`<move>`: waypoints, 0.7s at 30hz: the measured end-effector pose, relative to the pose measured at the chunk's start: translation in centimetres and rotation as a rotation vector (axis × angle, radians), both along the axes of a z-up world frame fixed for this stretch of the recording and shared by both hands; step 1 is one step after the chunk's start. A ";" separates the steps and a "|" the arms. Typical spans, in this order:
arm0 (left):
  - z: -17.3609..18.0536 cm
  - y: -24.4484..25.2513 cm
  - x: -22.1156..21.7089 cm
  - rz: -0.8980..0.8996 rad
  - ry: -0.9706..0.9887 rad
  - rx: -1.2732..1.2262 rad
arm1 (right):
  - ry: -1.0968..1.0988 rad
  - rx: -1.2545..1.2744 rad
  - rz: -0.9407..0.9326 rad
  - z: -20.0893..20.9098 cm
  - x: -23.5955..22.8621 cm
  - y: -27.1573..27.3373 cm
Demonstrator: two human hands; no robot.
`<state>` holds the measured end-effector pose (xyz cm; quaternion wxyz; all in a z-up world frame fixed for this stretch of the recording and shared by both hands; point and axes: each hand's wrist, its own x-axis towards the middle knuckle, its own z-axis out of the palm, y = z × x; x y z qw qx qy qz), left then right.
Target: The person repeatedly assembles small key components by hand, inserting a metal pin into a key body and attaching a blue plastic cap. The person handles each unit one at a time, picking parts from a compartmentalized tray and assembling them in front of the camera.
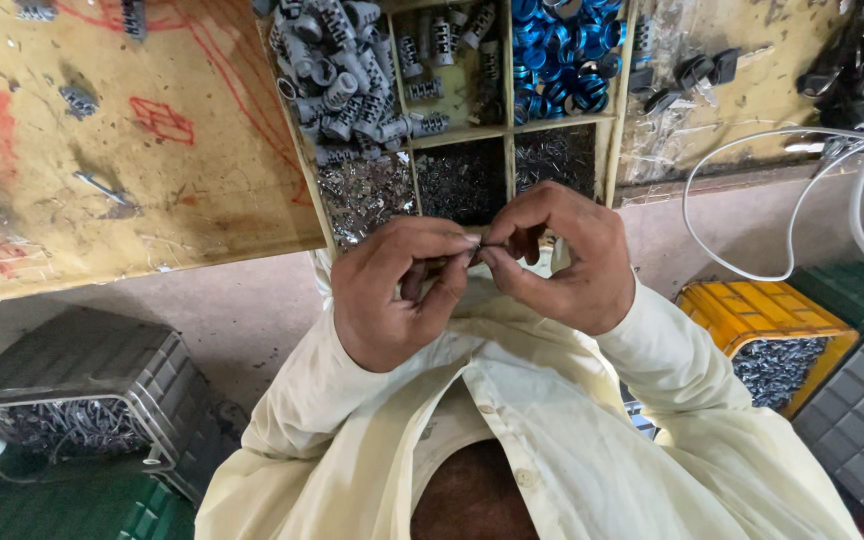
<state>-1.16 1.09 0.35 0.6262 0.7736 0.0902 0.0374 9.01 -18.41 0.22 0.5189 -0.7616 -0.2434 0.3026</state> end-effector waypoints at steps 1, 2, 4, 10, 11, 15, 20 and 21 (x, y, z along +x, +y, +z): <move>0.0 0.2 -0.1 -0.017 -0.011 -0.013 | 0.052 0.011 -0.001 -0.1 0.0 0.0; -0.1 0.3 -0.2 -0.023 0.048 -0.077 | 0.104 0.022 -0.003 -0.2 0.0 -0.1; -0.2 0.5 -0.3 -0.037 0.164 -0.205 | 0.232 0.047 0.005 -0.5 0.1 -0.2; -1.5 0.0 -0.6 -0.030 0.241 -0.611 | 0.402 0.160 0.018 -1.3 0.2 -0.6; -1.7 0.0 -0.7 -0.027 0.258 -0.648 | 0.401 0.164 0.020 -1.4 0.1 -0.7; -2.1 0.0 -0.8 -0.015 0.282 -0.722 | 0.453 0.248 -0.035 -1.7 -0.2 -0.9; -1.5 0.4 -0.6 -0.038 0.271 -0.438 | 0.534 0.166 -0.024 -1.3 0.5 -0.6; -1.4 0.4 -0.4 -0.034 0.283 -0.405 | 0.430 0.076 -0.028 -1.0 0.9 -0.5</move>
